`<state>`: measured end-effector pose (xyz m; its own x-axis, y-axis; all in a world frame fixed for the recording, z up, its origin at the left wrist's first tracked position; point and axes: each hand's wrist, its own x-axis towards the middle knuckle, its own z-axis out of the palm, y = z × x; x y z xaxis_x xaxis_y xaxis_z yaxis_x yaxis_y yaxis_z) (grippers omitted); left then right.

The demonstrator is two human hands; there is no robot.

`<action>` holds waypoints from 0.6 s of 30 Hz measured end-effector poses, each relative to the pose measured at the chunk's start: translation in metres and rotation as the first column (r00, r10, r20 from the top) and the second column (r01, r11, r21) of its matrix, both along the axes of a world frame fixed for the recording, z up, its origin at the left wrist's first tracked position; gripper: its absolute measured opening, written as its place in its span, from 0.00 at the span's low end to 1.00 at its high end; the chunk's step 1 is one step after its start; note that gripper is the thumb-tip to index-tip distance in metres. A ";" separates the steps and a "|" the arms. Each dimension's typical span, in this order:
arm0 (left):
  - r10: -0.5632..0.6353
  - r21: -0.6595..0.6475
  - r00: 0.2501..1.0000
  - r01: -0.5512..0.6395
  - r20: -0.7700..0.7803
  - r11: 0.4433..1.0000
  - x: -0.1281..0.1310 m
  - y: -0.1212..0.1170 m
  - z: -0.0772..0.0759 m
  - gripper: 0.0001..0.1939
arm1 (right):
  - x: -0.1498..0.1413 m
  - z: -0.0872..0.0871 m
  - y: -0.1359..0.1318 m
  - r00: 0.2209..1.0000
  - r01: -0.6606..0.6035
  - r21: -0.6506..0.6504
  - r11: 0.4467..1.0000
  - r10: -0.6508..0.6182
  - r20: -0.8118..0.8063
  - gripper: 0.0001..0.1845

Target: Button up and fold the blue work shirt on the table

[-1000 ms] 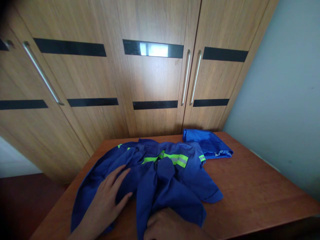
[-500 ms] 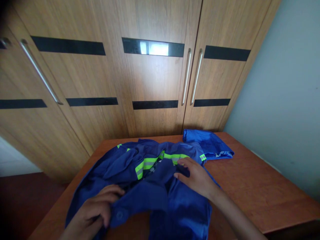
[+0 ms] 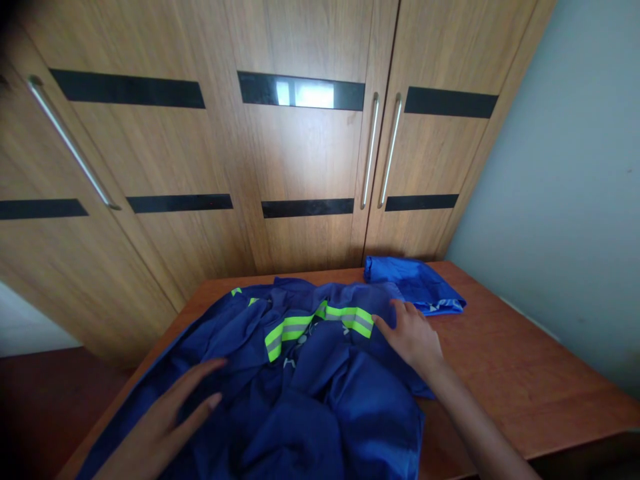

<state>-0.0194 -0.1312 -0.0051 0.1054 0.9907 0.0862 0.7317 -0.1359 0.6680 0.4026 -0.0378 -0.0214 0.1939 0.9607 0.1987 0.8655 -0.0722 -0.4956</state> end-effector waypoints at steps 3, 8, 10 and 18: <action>0.093 -0.028 0.994 -0.091 0.056 0.995 0.023 0.027 -0.009 0.39 | -0.003 -0.020 -0.005 0.990 0.011 -0.141 0.990 -0.030 -0.136 0.42; -0.039 -0.186 0.913 0.125 0.406 0.975 0.084 0.058 -0.015 0.52 | -0.071 -0.034 -0.015 0.707 -0.272 -0.096 0.958 0.130 -0.696 0.38; -0.036 -0.234 0.788 0.225 0.614 0.946 0.109 0.062 -0.014 0.52 | -0.100 -0.023 -0.017 0.485 -0.407 -0.004 0.913 0.212 -0.848 0.30; 0.184 -0.249 0.278 0.220 0.943 0.943 0.152 0.077 0.004 0.30 | -0.116 0.062 -0.011 0.354 -0.538 0.345 0.769 0.578 -0.735 0.22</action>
